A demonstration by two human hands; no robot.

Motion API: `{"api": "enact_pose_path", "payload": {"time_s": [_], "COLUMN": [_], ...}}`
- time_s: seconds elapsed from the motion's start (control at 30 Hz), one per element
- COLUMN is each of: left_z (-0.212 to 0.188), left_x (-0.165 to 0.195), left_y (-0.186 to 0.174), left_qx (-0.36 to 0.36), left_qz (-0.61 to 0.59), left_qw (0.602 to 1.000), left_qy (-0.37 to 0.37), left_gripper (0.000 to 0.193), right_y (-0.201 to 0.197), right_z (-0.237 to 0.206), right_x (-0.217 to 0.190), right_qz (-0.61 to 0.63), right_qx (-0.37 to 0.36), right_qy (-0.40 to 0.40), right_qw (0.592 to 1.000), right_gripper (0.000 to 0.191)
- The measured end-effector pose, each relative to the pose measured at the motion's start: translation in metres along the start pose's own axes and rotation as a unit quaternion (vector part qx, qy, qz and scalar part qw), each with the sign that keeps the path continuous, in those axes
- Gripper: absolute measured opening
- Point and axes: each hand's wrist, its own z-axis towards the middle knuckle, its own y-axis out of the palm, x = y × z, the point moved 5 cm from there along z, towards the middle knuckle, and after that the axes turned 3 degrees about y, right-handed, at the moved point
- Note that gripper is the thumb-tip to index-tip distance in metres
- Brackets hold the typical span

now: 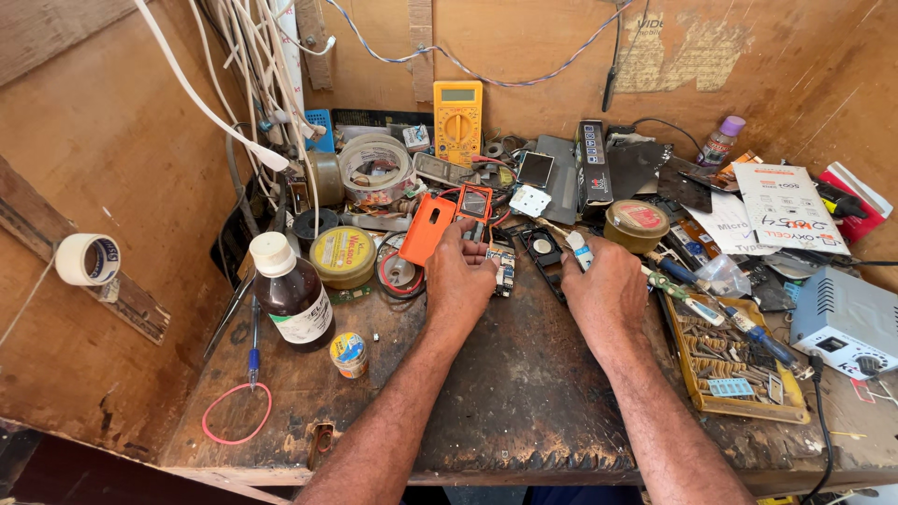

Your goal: The person works at a cluttered repair bench disassembling a mobile phone, prying open its frame and handling the battery and internal boards by hand. They then pick up a soldering iron and solder components on the phone's circuit board, steadying the board with the other hand.

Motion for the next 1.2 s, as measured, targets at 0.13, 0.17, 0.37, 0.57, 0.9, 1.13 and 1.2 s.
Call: {"api": "enact_pose_path", "payload": {"time_s": [0.13,0.17,0.37,0.57,0.9,1.13,1.2], "left_z": [-0.001,-0.002,-0.002,-0.002,-0.001,-0.002,-0.003], "left_x": [0.001,0.001,0.003,0.003,0.001,0.004,0.004], "left_y": [-0.001,-0.001,-0.001,-0.002,-0.002,-0.002,-0.003], "left_qx": [-0.001,-0.002,-0.006,-0.001,0.001,-0.001,-0.001], "left_qz": [-0.001,0.0,-0.005,-0.01,-0.009,-0.008,-0.009], "left_qw": [1.0,1.0,1.0,1.0,1.0,1.0,1.0], "left_qy": [-0.002,-0.005,-0.006,-0.007,0.001,0.008,0.008], "left_gripper": [0.062,0.062,0.062,0.062,0.063,0.063,0.062], "right_y": [0.004,0.005,0.003,-0.001,-0.007,-0.005,-0.006], "right_z": [0.001,0.001,0.002,0.004,0.003,0.003,0.003], "right_x": [0.003,0.005,0.006,0.006,0.001,0.002,-0.001], "right_qz": [0.0,-0.005,-0.023,-0.02,0.035,0.078,0.087], "right_qx": [-0.02,-0.022,0.004,-0.003,0.053,0.004,0.006], "right_qy": [0.014,0.017,0.004,0.016,-0.028,0.02,0.014], "right_qw": [1.0,1.0,1.0,1.0,0.998,0.997,0.996], "right_gripper": [0.031,0.03,0.028,0.026,0.027,0.023,0.023]}}
